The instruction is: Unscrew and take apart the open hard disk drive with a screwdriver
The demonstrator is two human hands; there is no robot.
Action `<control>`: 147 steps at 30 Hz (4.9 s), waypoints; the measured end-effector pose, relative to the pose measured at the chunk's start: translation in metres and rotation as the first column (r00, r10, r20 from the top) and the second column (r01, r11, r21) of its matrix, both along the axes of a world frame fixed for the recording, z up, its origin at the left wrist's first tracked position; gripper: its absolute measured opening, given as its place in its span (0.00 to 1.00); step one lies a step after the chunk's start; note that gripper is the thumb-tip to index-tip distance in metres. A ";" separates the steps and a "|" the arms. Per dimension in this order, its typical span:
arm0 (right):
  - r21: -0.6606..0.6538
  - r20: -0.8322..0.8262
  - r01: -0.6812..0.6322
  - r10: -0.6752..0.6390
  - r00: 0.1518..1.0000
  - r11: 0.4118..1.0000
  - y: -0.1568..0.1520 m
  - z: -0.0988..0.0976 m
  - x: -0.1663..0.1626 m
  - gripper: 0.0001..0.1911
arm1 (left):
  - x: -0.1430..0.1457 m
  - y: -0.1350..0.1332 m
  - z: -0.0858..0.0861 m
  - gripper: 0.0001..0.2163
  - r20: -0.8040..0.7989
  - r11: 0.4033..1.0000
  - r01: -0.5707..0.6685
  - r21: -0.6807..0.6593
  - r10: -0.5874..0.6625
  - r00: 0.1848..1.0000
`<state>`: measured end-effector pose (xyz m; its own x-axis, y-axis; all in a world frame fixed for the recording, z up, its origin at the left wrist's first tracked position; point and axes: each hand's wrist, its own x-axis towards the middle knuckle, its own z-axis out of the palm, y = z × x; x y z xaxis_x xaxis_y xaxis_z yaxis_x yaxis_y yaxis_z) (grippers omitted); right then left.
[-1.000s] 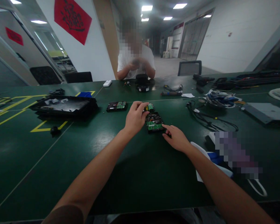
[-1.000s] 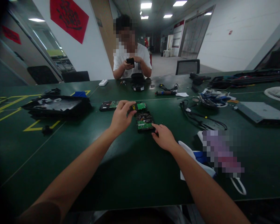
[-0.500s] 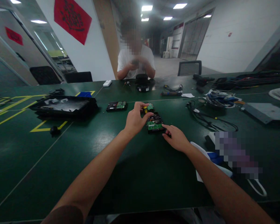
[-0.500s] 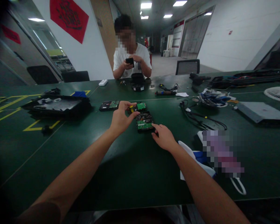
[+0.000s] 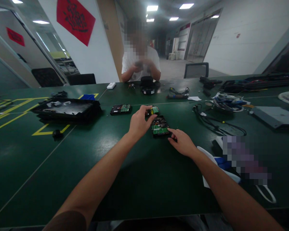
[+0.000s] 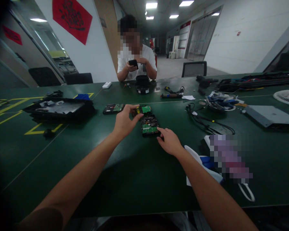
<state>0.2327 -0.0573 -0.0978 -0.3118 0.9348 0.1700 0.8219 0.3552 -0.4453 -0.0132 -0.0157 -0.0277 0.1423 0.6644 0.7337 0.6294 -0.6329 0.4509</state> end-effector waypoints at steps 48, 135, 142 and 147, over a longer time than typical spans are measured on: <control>0.012 -0.008 -0.005 0.005 1.000 1.000 0.001 -0.003 0.000 0.28 | 0.001 -0.005 0.007 0.12 -0.072 1.000 0.003 -0.002 -0.003 0.997; 0.017 0.040 -0.006 0.006 0.999 1.000 0.003 -0.003 -0.004 0.25 | 0.001 -0.012 0.012 0.14 0.143 0.962 0.155 -0.225 -0.125 0.982; 0.070 0.084 -0.018 0.012 0.996 0.997 0.002 -0.004 -0.004 0.26 | 0.000 -0.011 0.018 0.12 -0.009 0.977 0.117 -0.177 -0.120 0.993; 0.093 0.097 -0.015 0.006 0.995 0.996 0.004 -0.005 -0.005 0.25 | 0.002 -0.011 0.015 0.15 -0.038 0.964 0.155 -0.218 -0.167 0.985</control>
